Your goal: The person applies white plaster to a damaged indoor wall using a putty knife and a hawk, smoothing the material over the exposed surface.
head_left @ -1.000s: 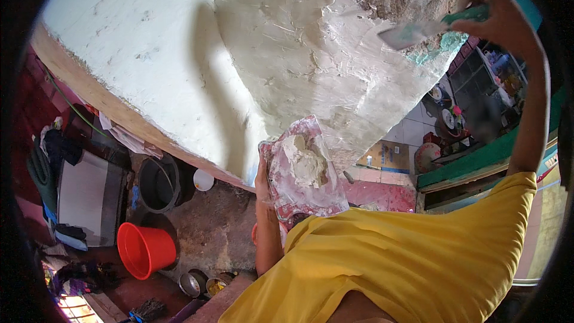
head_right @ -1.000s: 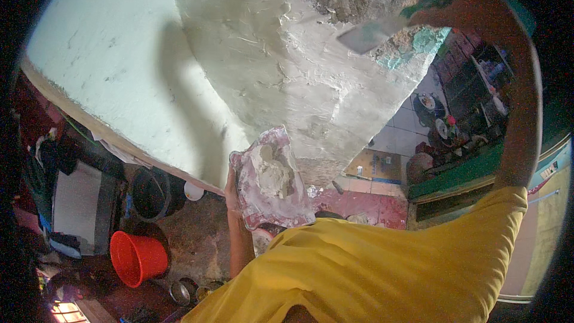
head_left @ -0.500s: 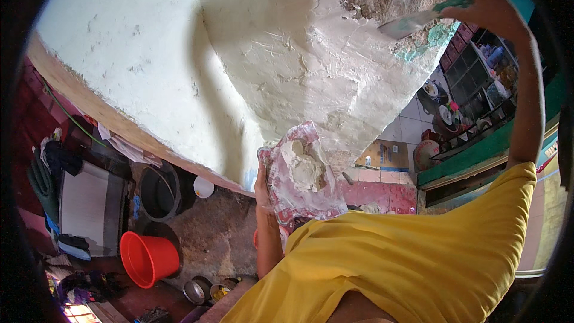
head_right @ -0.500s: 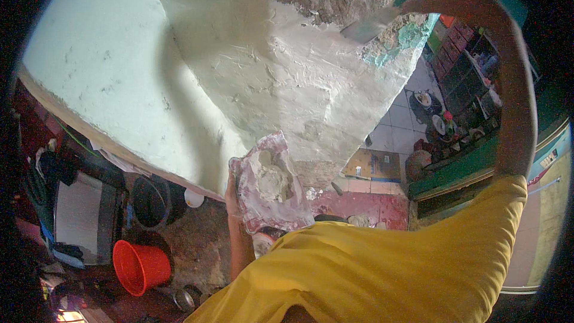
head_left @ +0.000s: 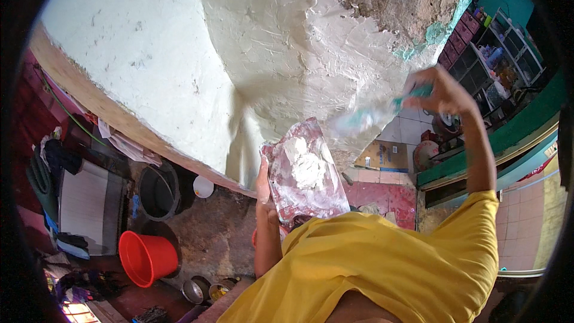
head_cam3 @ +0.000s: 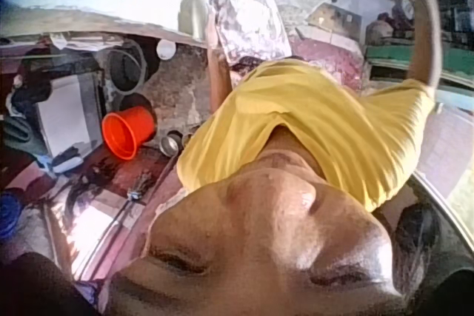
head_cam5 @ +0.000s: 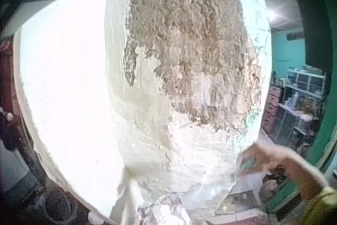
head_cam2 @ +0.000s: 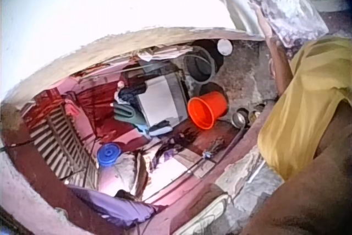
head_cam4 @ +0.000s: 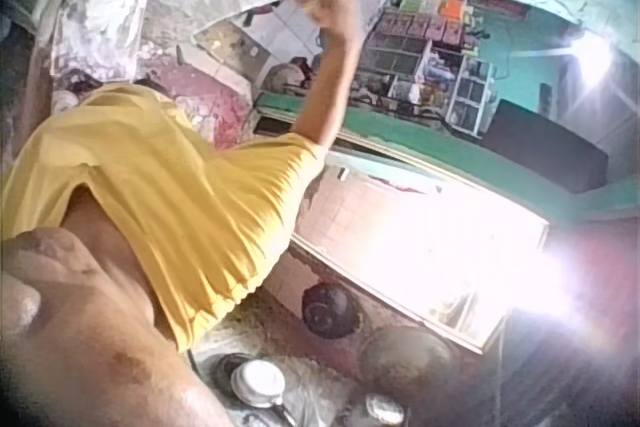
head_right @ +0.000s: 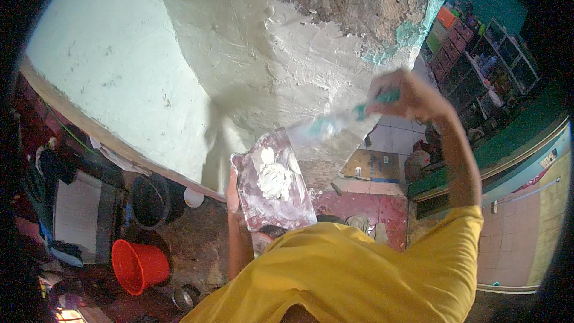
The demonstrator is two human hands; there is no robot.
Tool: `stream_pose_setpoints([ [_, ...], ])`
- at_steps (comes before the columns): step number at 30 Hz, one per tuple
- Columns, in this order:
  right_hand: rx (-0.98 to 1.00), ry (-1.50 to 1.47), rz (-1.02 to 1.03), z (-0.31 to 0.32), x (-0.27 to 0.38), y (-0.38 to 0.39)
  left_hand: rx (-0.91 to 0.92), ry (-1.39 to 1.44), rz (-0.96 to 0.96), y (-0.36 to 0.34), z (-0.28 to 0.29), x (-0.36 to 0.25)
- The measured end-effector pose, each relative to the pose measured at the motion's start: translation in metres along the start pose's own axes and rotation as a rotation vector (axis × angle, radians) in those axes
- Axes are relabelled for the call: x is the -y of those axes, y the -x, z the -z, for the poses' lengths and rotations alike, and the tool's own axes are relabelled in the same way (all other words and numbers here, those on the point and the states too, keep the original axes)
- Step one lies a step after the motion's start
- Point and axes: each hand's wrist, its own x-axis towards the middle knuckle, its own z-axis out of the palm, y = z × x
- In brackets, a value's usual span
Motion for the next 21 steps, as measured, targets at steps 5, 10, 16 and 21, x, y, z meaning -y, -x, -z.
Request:
stream_pose_setpoints([
  [5,0.194,-0.819,-0.231,-0.098,-0.023,0.025,0.186,-0.255,-0.203,0.004,-0.018,0.005],
  [10,0.117,-0.842,-0.381,-0.128,-0.05,0.051,0.254,-0.077,-0.217,0.008,0.0,-0.001],
  [16,-0.228,-1.041,-0.33,-0.122,-0.071,0.094,0.111,0.087,0.012,0.02,-0.02,-0.03],
  [21,-0.079,-1.1,-0.352,-0.164,-0.035,0.086,-0.027,-0.018,-0.092,0.028,-0.012,-0.017],
])
